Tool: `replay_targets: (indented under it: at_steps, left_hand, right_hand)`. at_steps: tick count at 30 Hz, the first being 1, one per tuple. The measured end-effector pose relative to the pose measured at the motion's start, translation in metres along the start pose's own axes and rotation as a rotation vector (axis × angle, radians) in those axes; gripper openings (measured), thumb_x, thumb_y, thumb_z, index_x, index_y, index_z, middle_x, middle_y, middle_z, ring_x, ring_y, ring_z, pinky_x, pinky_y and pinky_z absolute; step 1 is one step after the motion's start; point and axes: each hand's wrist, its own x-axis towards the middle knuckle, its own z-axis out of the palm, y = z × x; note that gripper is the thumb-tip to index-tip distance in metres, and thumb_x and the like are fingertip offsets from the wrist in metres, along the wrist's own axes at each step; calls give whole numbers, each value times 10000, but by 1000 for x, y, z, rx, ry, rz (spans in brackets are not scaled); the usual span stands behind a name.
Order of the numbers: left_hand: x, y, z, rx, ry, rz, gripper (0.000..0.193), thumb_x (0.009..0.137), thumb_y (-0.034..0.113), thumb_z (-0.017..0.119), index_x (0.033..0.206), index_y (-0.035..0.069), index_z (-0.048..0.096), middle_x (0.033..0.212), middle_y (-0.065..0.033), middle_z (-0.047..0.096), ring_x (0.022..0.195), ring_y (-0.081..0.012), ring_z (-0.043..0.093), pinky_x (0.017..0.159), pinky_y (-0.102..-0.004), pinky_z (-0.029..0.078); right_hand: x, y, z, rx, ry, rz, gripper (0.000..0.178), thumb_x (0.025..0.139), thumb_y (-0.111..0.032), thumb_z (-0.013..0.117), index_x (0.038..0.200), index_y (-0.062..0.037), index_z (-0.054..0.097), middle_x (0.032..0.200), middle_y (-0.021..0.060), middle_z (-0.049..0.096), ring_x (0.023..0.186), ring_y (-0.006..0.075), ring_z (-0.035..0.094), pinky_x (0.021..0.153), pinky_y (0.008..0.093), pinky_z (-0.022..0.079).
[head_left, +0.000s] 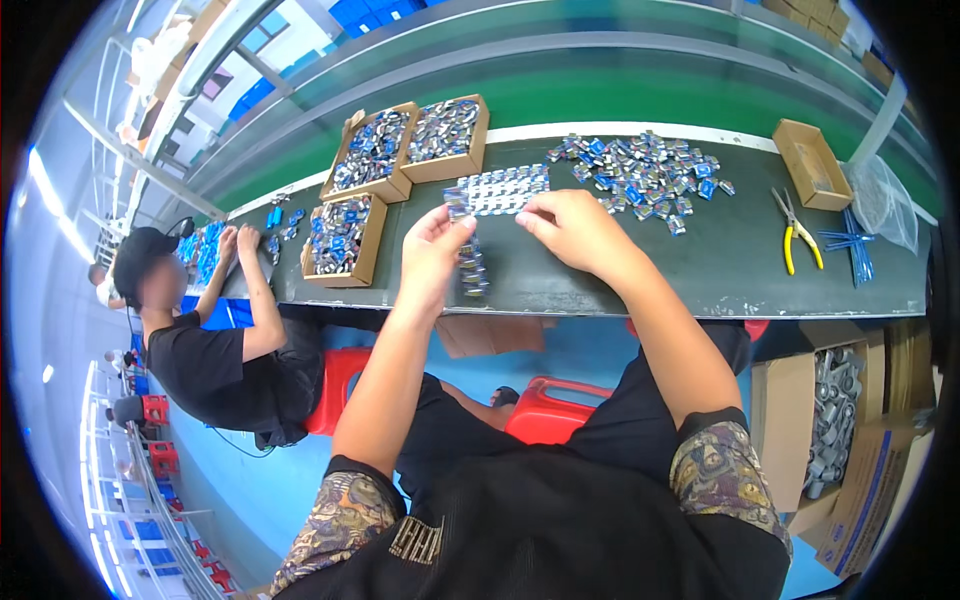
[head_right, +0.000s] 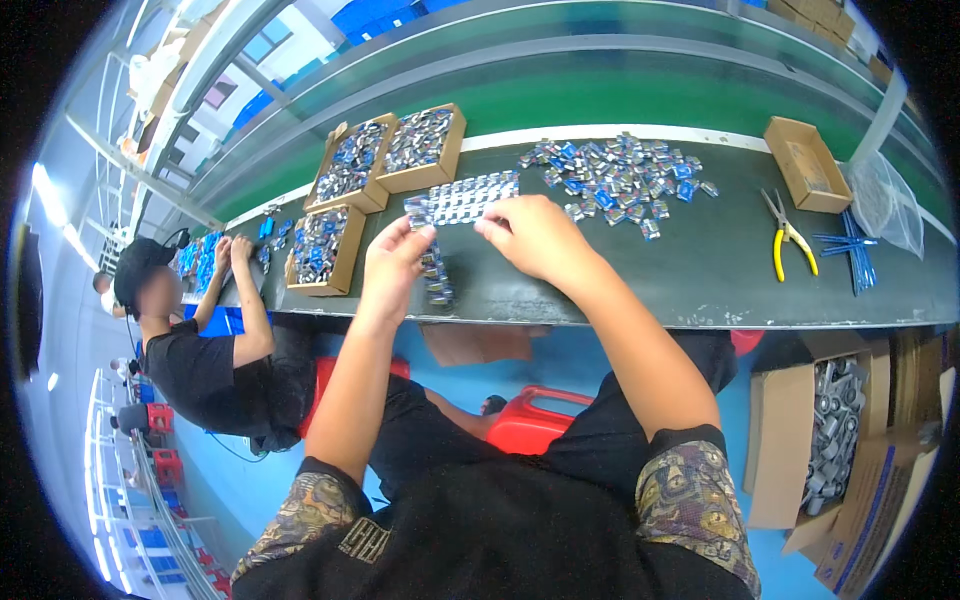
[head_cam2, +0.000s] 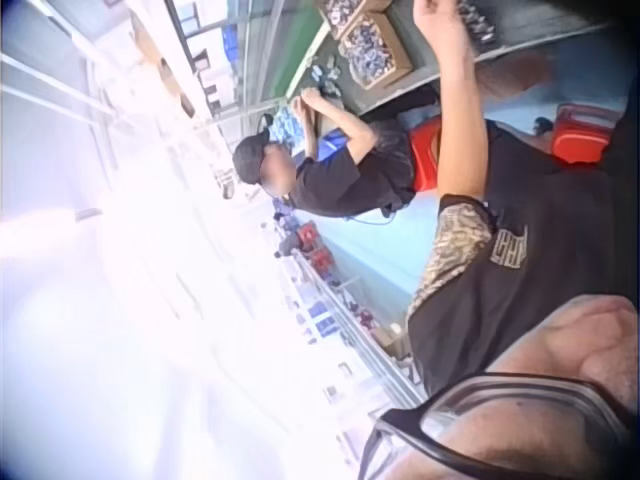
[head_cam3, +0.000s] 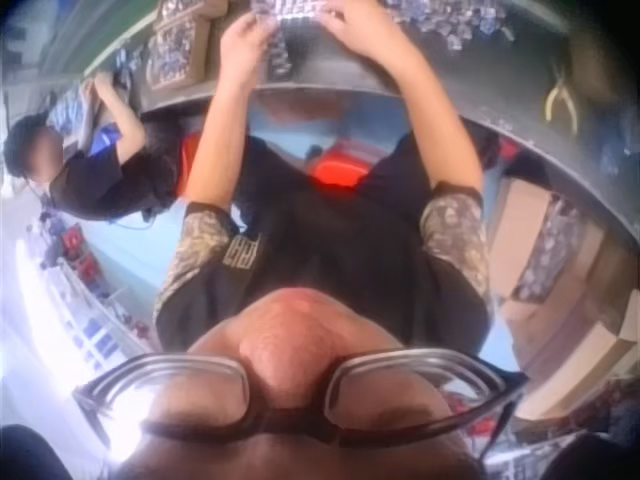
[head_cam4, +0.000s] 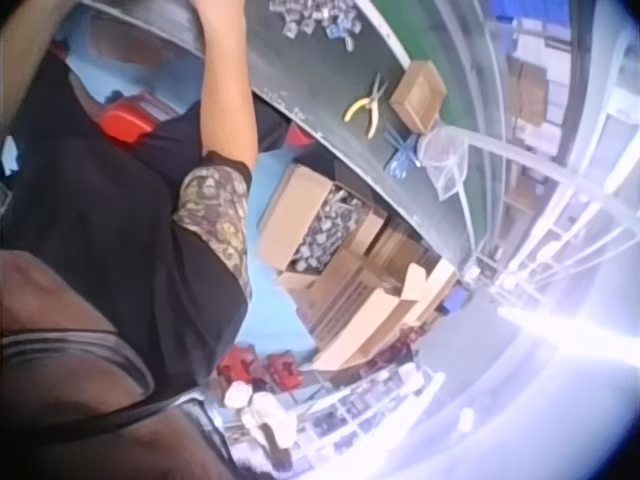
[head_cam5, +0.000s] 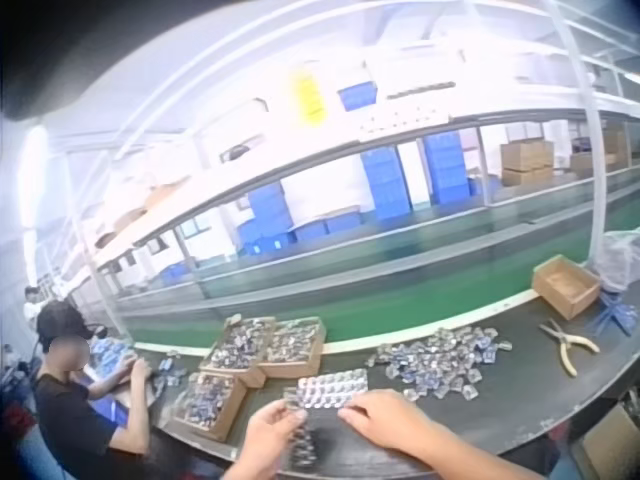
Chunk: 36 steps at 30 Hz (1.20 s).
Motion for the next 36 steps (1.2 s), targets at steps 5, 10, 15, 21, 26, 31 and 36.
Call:
replay_targets:
  at_steps: [5,10,15,21,26,31,36]
  left_hand:
    - [-20,15,-16,-423,-64,-121,173,967,165,635,1111,80,594,1020,-41,669,887,-149,658,774,-300,549]
    - [-35,15,-11,-418,56,-25,214,970,166,642,1148,72,568,1042,-57,663,926,-173,665,795,-316,554]
    - [-38,6,-14,-262,202,69,312,964,138,649,1233,55,515,1036,-53,637,966,-159,640,859,-330,546]
    - [-40,35,-20,873,162,722,315,939,137,647,1219,-1,605,1176,-150,647,1100,-270,597,995,-387,430]
    - [-26,40,9,721,-578,181,226,960,155,652,1099,-19,688,903,-61,712,851,-114,628,765,-274,505]
    - [-34,33,-7,339,-510,-278,152,936,114,691,978,-32,700,851,-50,714,735,-90,653,654,-241,532]
    - [-26,24,3,296,-608,-229,151,938,125,688,965,-24,694,833,-49,703,706,-105,654,636,-249,545]
  right_hand:
    - [3,-13,18,463,-309,103,350,985,-330,608,872,-13,704,695,10,630,656,89,550,614,294,450]
    - [2,-12,14,607,-366,105,347,984,-330,621,843,-26,712,680,-8,622,632,71,539,599,255,437]
    - [2,-10,7,692,-393,100,331,965,-305,655,841,-4,710,693,3,639,639,83,551,600,273,450]
    - [-2,-23,-21,268,-478,55,321,949,-298,652,843,-1,711,697,56,659,633,106,569,598,298,461]
    - [-5,-5,-25,311,-562,-13,331,943,-325,637,845,-19,713,661,55,647,608,117,570,585,318,469]
    - [-1,-24,-24,373,-740,24,395,939,-392,663,814,-20,705,667,46,652,622,109,608,583,287,482]
    - [-9,-15,-33,485,-780,142,345,939,-361,687,857,-26,707,723,34,661,652,95,610,622,264,502]
